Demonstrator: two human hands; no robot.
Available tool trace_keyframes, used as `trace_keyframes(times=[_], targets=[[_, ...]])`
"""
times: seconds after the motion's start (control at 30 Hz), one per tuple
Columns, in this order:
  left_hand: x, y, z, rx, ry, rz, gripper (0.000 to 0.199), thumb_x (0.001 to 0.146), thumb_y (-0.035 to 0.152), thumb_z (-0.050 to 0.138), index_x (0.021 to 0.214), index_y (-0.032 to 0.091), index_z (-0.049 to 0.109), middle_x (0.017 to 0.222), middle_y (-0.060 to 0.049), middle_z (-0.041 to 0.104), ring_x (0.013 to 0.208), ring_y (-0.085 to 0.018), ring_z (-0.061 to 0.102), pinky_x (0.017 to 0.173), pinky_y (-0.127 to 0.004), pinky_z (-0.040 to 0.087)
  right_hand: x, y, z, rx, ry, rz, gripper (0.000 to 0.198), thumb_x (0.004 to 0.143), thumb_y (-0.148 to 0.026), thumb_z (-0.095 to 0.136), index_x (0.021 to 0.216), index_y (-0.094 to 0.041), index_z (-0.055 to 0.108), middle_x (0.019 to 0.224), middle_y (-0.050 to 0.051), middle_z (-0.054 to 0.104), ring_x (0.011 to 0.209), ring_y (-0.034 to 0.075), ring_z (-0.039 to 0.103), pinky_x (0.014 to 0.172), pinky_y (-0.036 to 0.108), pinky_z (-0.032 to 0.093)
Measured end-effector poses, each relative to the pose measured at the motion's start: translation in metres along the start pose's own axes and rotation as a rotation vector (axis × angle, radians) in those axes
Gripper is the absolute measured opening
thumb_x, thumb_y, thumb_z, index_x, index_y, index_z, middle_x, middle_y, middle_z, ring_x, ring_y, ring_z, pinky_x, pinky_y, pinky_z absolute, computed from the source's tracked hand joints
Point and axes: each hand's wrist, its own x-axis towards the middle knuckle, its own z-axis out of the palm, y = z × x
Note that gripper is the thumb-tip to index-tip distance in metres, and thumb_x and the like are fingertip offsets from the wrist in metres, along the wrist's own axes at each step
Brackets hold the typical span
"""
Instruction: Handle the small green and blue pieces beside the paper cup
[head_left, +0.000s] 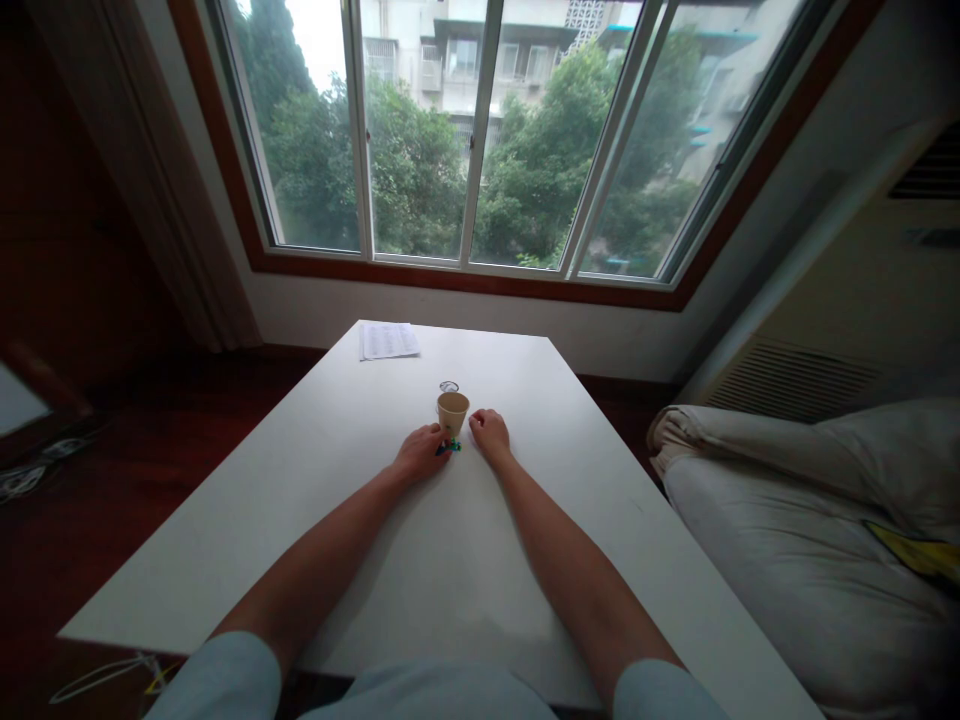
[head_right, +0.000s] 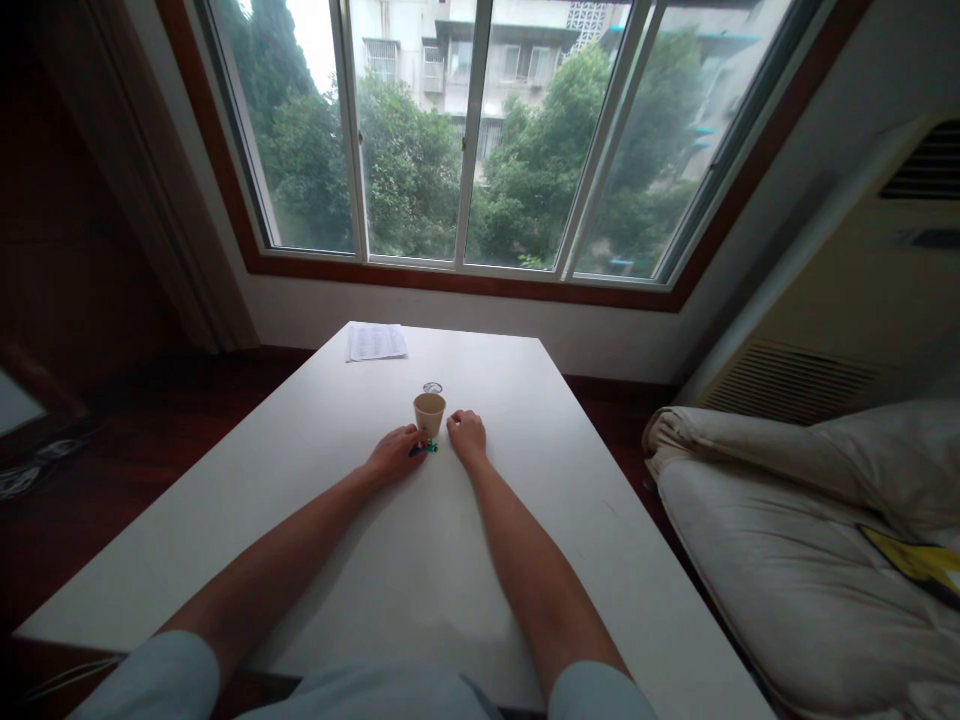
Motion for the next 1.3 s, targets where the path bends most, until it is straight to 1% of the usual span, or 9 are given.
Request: trace_keyframes(times=[0.3, 0.5, 0.67, 0.83, 0.93, 1.03, 1.13, 1.2, 1.3], targets=[[0.000, 0.005, -0.003, 0.060, -0.013, 0.014, 0.020, 0.090, 0.027, 0.055, 0.105, 0.024, 0.068, 0.108, -0.005, 0.066, 0.099, -0.020, 0.061, 0.083, -0.029, 0.046, -0.001, -0.006, -0.001, -0.034, -0.026, -0.001, 0.020, 0.092, -0.028, 0.053, 0.086, -0.019, 0.070, 0.094, 0.007, 0.066, 0.091, 0.018, 0.055, 0.082, 0.026, 0.038], [0.004, 0.011, -0.002, 0.153, -0.008, 0.103, 0.021, 0.094, 0.027, 0.049, 0.093, 0.021, 0.070, 0.099, -0.007, 0.068, 0.093, -0.020, 0.062, 0.082, -0.031, 0.046, -0.002, -0.007, -0.001, -0.039, -0.044, -0.007, 0.020, 0.093, -0.029, 0.054, 0.088, -0.019, 0.070, 0.095, 0.007, 0.065, 0.092, 0.018, 0.054, 0.082, 0.025, 0.037], [0.004, 0.013, -0.001, 0.146, 0.078, 0.142, 0.021, 0.096, 0.028, 0.047, 0.092, 0.020, 0.067, 0.094, -0.007, 0.067, 0.089, -0.020, 0.061, 0.079, -0.030, 0.045, -0.002, -0.008, -0.002, -0.041, -0.051, -0.008, 0.020, 0.093, -0.029, 0.053, 0.088, -0.019, 0.070, 0.095, 0.007, 0.065, 0.092, 0.018, 0.054, 0.081, 0.025, 0.037], [0.002, 0.012, -0.001, 0.112, 0.176, 0.114, 0.019, 0.098, 0.028, 0.046, 0.092, 0.020, 0.063, 0.088, -0.006, 0.066, 0.082, -0.018, 0.060, 0.074, -0.028, 0.044, -0.003, -0.010, -0.005, -0.037, -0.069, -0.003, 0.020, 0.093, -0.028, 0.052, 0.089, -0.019, 0.070, 0.096, 0.007, 0.065, 0.094, 0.018, 0.053, 0.083, 0.026, 0.037], [0.001, 0.011, 0.000, 0.059, 0.248, 0.085, 0.018, 0.098, 0.026, 0.045, 0.097, 0.021, 0.062, 0.088, -0.005, 0.066, 0.081, -0.017, 0.060, 0.072, -0.027, 0.044, -0.004, -0.010, -0.005, -0.028, -0.068, 0.000, 0.020, 0.093, -0.028, 0.052, 0.088, -0.019, 0.070, 0.096, 0.007, 0.065, 0.094, 0.018, 0.054, 0.083, 0.026, 0.037], [0.001, 0.010, 0.001, -0.036, 0.294, 0.076, 0.021, 0.099, 0.026, 0.043, 0.096, 0.021, 0.063, 0.089, -0.004, 0.065, 0.079, -0.016, 0.060, 0.070, -0.026, 0.043, -0.004, -0.009, -0.004, -0.018, -0.061, -0.006, 0.020, 0.093, -0.028, 0.053, 0.088, -0.019, 0.069, 0.096, 0.007, 0.065, 0.093, 0.018, 0.053, 0.082, 0.026, 0.037], [0.002, 0.009, 0.001, -0.188, 0.341, 0.096, 0.023, 0.099, 0.027, 0.043, 0.094, 0.021, 0.065, 0.091, -0.003, 0.064, 0.077, -0.014, 0.060, 0.068, -0.024, 0.044, -0.004, -0.008, -0.003, -0.006, -0.051, -0.014, 0.019, 0.093, -0.028, 0.053, 0.087, -0.019, 0.069, 0.094, 0.006, 0.065, 0.093, 0.018, 0.053, 0.081, 0.026, 0.037], [0.004, 0.007, 0.002, -0.311, 0.401, 0.102, 0.024, 0.099, 0.027, 0.043, 0.092, 0.020, 0.065, 0.092, -0.004, 0.065, 0.079, -0.013, 0.060, 0.071, -0.024, 0.045, -0.003, -0.007, -0.002, -0.004, -0.046, -0.019, 0.018, 0.092, -0.028, 0.054, 0.086, -0.019, 0.069, 0.093, 0.006, 0.065, 0.092, 0.018, 0.053, 0.081, 0.026, 0.037], [0.007, 0.004, 0.003, -0.445, 0.494, 0.056, 0.024, 0.098, 0.028, 0.045, 0.091, 0.018, 0.065, 0.089, -0.004, 0.066, 0.076, -0.013, 0.059, 0.071, -0.024, 0.046, -0.003, -0.006, 0.000, -0.004, -0.044, -0.027, 0.018, 0.091, -0.027, 0.054, 0.085, -0.020, 0.069, 0.092, 0.006, 0.065, 0.090, 0.018, 0.053, 0.081, 0.026, 0.037]])
